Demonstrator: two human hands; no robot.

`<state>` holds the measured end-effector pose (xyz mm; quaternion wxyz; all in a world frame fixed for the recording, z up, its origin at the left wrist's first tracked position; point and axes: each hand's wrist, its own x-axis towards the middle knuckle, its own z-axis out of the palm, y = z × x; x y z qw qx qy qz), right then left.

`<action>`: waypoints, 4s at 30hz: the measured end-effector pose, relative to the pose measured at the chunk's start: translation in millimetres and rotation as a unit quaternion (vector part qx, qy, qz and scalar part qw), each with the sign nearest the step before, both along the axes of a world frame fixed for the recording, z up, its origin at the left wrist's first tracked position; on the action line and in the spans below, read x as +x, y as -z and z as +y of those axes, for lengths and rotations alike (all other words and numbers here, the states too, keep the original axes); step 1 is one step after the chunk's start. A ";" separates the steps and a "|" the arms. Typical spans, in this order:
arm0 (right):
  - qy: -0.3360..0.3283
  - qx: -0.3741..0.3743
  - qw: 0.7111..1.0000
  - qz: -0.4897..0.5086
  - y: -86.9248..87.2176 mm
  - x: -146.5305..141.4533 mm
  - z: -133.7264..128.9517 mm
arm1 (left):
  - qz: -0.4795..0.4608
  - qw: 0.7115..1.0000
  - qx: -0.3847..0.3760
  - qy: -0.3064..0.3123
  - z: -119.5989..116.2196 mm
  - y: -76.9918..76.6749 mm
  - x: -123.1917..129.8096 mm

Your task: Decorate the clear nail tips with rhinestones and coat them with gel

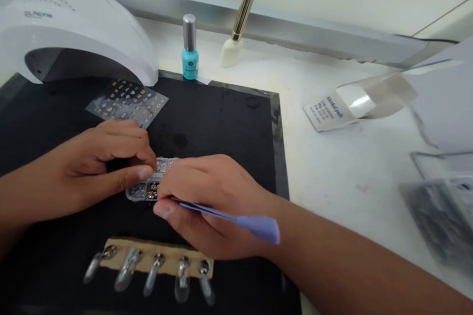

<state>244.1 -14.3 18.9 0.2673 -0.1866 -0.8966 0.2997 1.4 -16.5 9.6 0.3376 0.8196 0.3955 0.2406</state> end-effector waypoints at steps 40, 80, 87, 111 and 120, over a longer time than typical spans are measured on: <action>0.083 -0.034 0.981 0.173 -18.3 42.0 -59.5 | 0.010 0.999 0.034 -0.008 -1.1 5.9 -5.7; 0.027 -0.033 0.997 0.059 -6.9 49.4 -78.0 | 0.105 0.952 0.120 0.261 -59.0 -40.0 20.8; 0.036 -0.036 0.996 0.080 -5.4 46.9 -77.9 | 0.078 0.958 0.120 0.250 -57.3 -34.2 21.8; 0.022 -0.040 0.996 0.071 -6.9 47.5 -75.0 | 0.089 0.955 0.124 0.253 -57.1 -31.1 26.1; 0.028 -0.053 0.995 0.075 -9.4 50.0 -76.4 | 0.072 0.958 0.130 0.247 -59.3 -32.4 23.2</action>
